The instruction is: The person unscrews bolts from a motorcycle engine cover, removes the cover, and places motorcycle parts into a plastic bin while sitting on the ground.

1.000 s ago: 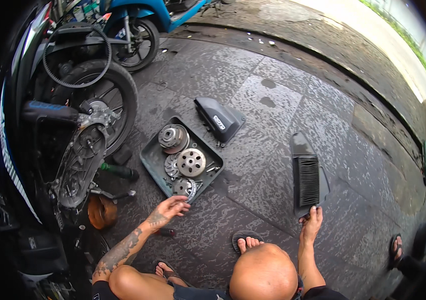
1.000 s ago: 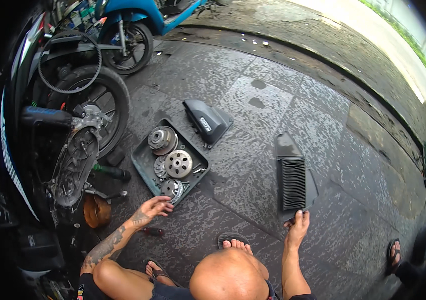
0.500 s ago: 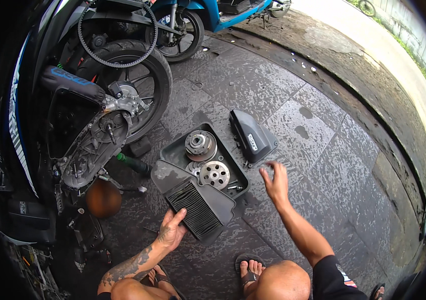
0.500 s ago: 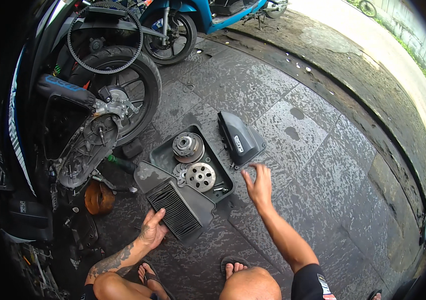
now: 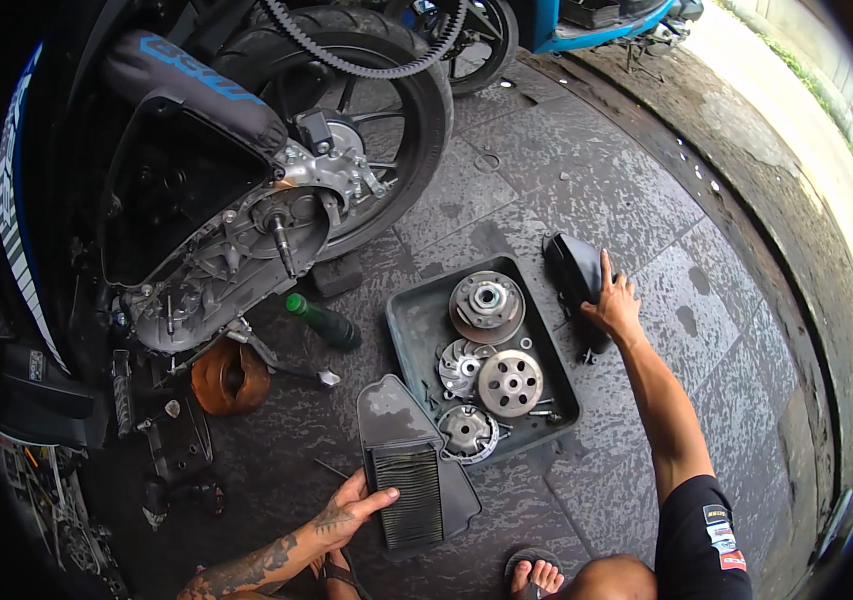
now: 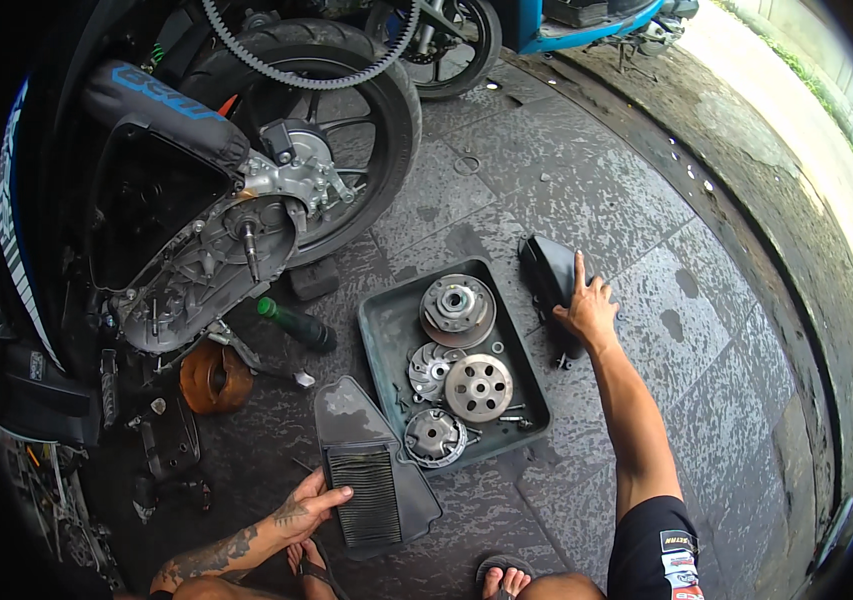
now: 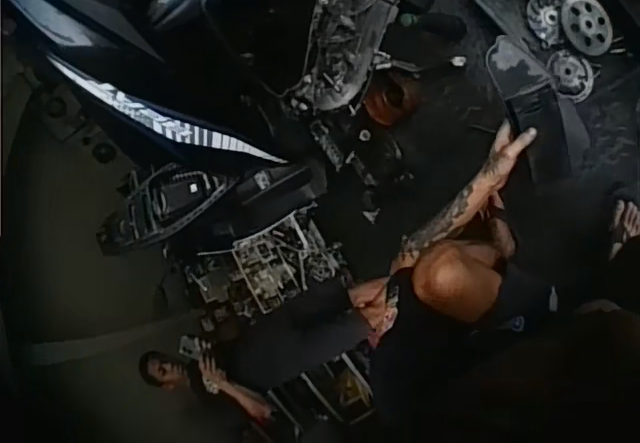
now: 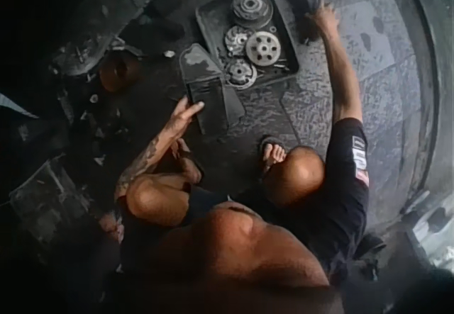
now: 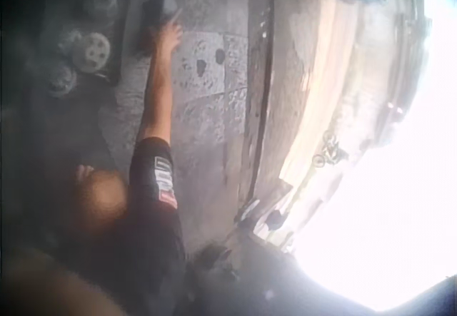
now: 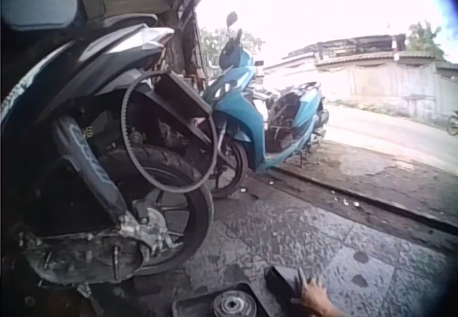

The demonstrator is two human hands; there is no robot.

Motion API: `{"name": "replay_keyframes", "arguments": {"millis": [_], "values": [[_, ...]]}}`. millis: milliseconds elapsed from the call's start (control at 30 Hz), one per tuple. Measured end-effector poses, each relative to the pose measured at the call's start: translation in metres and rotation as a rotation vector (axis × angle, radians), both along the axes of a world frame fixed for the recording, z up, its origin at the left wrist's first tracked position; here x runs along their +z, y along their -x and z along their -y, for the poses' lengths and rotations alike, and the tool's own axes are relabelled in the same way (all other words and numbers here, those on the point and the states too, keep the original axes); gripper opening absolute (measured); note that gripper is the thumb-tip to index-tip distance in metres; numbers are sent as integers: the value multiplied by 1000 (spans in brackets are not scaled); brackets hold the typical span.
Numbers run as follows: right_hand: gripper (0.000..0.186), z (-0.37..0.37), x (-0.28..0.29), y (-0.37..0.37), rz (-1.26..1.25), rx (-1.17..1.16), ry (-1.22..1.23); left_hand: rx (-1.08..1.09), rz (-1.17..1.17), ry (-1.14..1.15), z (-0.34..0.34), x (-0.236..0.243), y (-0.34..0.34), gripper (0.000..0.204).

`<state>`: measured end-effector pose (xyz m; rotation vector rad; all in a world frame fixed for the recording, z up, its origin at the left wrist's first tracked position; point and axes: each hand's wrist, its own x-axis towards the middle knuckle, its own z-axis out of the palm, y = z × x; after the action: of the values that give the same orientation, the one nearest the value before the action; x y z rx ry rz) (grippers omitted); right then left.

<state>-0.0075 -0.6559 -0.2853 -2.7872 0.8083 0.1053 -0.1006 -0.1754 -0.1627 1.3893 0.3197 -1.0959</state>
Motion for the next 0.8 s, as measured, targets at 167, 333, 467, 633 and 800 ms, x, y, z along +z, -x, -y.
{"name": "replay_keyframes", "arguments": {"millis": [167, 333, 467, 633, 800], "values": [[125, -5, -10, -30, -17, 39, 33, 102, 37, -28, -34, 4, -10, 51], [123, -4, -10, -46, 133, 13, 81, 179, -3, -9, -55, 17, -8, 49], [113, -30, 1, -101, 252, 134, 62, 216, -4, -54, -82, 25, -2, 46], [108, -38, -7, -143, 170, 385, 173, 268, 18, -70, -91, 32, -2, 46], [97, -43, -19, -135, 161, 375, 133, 295, 25, 6, -100, 28, -5, 47]]}}
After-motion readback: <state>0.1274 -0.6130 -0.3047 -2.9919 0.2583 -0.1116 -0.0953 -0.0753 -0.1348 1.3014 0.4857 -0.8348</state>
